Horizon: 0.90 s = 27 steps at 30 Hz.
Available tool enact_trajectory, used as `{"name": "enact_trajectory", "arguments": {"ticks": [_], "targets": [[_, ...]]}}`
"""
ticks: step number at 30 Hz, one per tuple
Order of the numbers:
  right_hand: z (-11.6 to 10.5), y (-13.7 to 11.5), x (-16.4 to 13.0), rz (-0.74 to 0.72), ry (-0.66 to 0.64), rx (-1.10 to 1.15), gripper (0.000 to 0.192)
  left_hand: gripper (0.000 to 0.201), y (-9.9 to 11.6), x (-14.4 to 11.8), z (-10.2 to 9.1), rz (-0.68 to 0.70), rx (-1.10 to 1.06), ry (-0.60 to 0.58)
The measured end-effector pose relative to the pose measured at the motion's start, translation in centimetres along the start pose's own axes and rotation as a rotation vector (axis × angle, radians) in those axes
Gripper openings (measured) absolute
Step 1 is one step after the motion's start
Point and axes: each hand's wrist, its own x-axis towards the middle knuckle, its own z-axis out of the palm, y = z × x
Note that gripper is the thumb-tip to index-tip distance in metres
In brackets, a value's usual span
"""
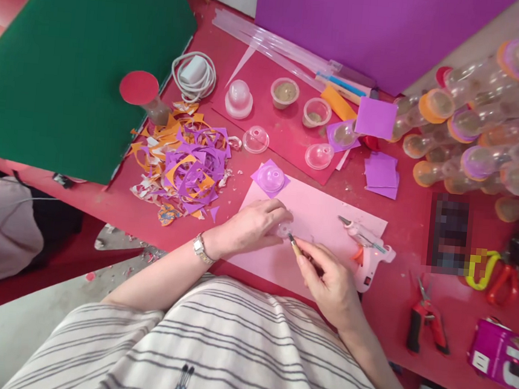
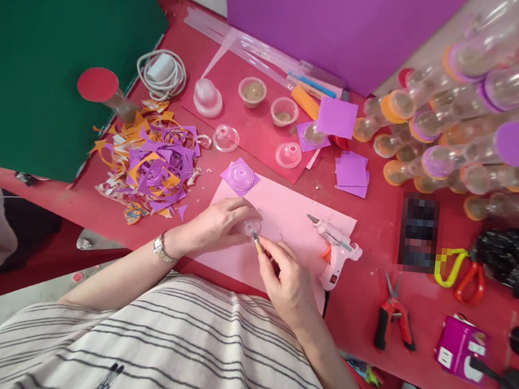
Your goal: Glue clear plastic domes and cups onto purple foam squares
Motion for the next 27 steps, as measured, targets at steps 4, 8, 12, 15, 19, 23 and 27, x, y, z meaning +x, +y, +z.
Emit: {"name": "enact_trajectory", "arguments": {"ticks": [4, 8, 12, 15, 19, 23, 27], "targets": [[-0.01, 0.01, 0.19, -0.011, -0.011, -0.01, 0.031, 0.033, 0.02, -0.06, -0.11, 0.008, 0.021, 0.004], [-0.19, -0.17, 0.17, -0.003, -0.02, -0.019, 0.031, 0.032, 0.01, -0.05, -0.1, 0.01, 0.022, 0.002], [-0.35, -0.36, 0.09, 0.006, -0.027, -0.015, 0.03, 0.033, 0.02, -0.04, -0.1, 0.001, 0.024, -0.008], [-0.35, -0.38, 0.08, 0.022, -0.031, -0.019, 0.031, 0.032, 0.05, -0.05, -0.16, 0.005, 0.025, -0.017], [-0.21, -0.45, 0.1, 0.011, -0.025, -0.041, 0.031, 0.031, 0.05, -0.05, -0.2, 0.012, 0.026, -0.015], [-0.1, -0.64, 0.08, 0.012, -0.014, -0.017, 0.031, 0.031, -0.01, -0.03, -0.1, 0.014, 0.029, -0.012], [0.12, -0.61, 0.02, 0.008, 0.002, -0.006, 0.031, 0.03, -0.15, -0.04, 0.11, 0.008, 0.03, 0.002]]}}
